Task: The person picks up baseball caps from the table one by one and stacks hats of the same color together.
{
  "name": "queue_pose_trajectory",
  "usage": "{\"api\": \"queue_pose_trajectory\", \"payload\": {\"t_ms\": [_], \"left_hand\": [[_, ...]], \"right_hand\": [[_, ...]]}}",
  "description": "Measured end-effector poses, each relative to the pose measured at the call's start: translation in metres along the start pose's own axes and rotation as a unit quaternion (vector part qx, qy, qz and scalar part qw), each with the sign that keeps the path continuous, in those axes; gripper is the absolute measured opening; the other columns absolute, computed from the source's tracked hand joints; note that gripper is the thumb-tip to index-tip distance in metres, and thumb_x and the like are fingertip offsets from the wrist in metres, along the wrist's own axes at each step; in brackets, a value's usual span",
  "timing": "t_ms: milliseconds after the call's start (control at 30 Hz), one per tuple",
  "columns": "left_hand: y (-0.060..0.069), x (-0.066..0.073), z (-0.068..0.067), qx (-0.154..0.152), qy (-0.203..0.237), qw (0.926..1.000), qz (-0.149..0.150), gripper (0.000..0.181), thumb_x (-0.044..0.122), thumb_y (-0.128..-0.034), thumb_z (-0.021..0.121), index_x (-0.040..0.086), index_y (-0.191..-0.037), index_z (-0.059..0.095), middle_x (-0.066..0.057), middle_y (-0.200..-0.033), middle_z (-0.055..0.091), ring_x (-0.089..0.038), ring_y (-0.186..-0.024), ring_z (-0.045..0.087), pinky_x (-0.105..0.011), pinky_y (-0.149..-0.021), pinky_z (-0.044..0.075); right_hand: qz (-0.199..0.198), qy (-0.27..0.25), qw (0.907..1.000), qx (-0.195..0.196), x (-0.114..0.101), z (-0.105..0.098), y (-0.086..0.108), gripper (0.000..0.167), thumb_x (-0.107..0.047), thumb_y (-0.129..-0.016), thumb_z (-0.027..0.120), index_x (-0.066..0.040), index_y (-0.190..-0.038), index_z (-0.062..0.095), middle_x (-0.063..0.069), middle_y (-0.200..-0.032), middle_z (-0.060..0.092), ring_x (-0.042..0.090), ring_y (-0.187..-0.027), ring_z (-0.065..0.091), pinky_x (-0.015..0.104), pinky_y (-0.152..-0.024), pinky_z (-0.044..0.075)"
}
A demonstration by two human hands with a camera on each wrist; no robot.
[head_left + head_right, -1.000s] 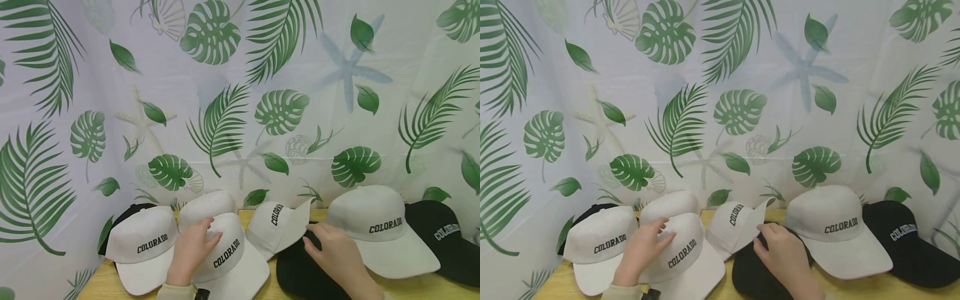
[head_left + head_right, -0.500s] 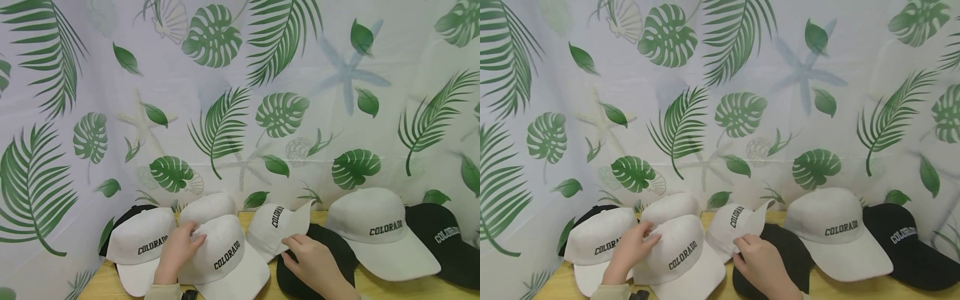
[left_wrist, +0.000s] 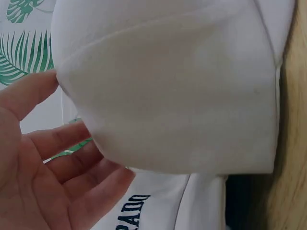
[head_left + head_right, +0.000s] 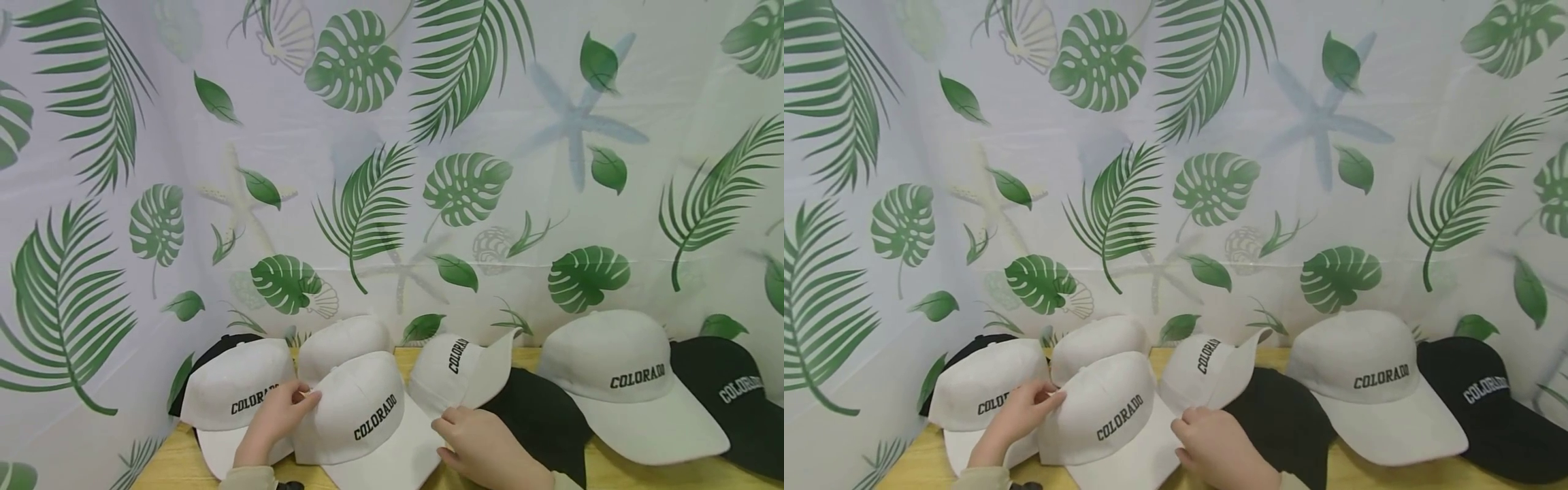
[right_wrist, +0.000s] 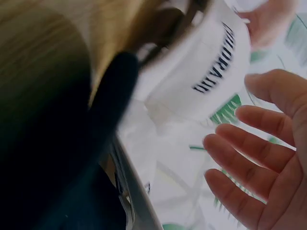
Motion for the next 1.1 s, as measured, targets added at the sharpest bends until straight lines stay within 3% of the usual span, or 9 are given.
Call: {"api": "queue_pose_trajectory", "payload": {"t_ms": [267,400,633,833,1000,1100], "left_hand": [[-0.002,-0.008,0.003,-0.021,0.045,0.9987,0.013,0.021,0.026,-0.0836,0.06,0.005,-0.085,0.062,0.001,-0.07,0.052,-0.013,-0.066,0.045,-0.029,-0.061,0.038],[-0.002,-0.009,0.002,-0.032,0.055,0.9974,0.034,0.02,0.022,-0.0843,0.059,0.002,-0.085,0.063,0.0,-0.071,0.053,-0.013,-0.066,0.045,-0.029,-0.06,0.038],[-0.001,-0.01,0.001,-0.052,0.079,0.9951,0.029,0.019,0.013,-0.086,0.056,-0.003,-0.093,0.061,-0.005,-0.081,0.058,-0.015,-0.07,0.052,-0.029,-0.058,0.045],[-0.001,-0.009,0.002,-0.056,0.08,0.9947,0.032,0.013,0.003,-0.0852,0.054,-0.005,-0.094,0.06,-0.006,-0.081,0.058,-0.018,-0.074,0.053,-0.032,-0.06,0.047],[-0.001,-0.005,0.0,-0.027,0.098,0.9943,0.03,0.017,-0.005,-0.0832,0.052,-0.007,-0.099,0.058,-0.007,-0.08,0.055,-0.019,-0.075,0.053,-0.032,-0.059,0.048],[-0.001,0.0,-0.003,-0.006,0.116,0.9927,0.034,0.023,-0.006,-0.0834,0.051,-0.008,-0.106,0.053,-0.009,-0.082,0.052,-0.019,-0.074,0.052,-0.032,-0.059,0.048]], "right_hand": [[-0.041,0.013,0.9946,-0.095,-0.007,0.027,-0.005,0.019,-0.019,-0.065,0.07,-0.016,-0.067,0.052,-0.009,-0.057,0.036,0.005,-0.048,0.032,0.019,-0.042,0.027],[-0.058,0.015,0.992,-0.111,-0.012,0.035,-0.007,0.019,-0.022,-0.066,0.07,-0.017,-0.065,0.052,-0.009,-0.054,0.032,0.005,-0.047,0.029,0.019,-0.041,0.024],[-0.116,0.076,0.9874,-0.076,-0.025,0.045,-0.01,0.029,-0.032,-0.07,0.07,-0.016,-0.058,0.049,-0.007,-0.048,0.032,0.005,-0.042,0.03,0.019,-0.038,0.023],[-0.142,0.105,0.9826,-0.057,-0.03,0.048,-0.01,0.031,-0.017,-0.074,0.066,-0.015,-0.055,0.042,-0.007,-0.046,0.027,0.004,-0.041,0.019,0.018,-0.037,0.019],[-0.133,0.09,0.9858,-0.05,-0.032,0.04,-0.009,0.033,-0.015,-0.076,0.063,-0.015,-0.055,0.038,-0.007,-0.047,0.02,0.005,-0.045,0.011,0.017,-0.038,0.014],[-0.141,0.095,0.9852,-0.024,-0.038,0.032,-0.009,0.031,-0.013,-0.076,0.062,-0.014,-0.056,0.039,-0.007,-0.048,0.019,0.005,-0.046,0.01,0.017,-0.038,0.012]]}}
Point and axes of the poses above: each hand's wrist, its own y-axis away from the middle knuckle, its own z-axis out of the palm, x = y × z, the point moved 6 cm from there along -y, towards the middle knuckle
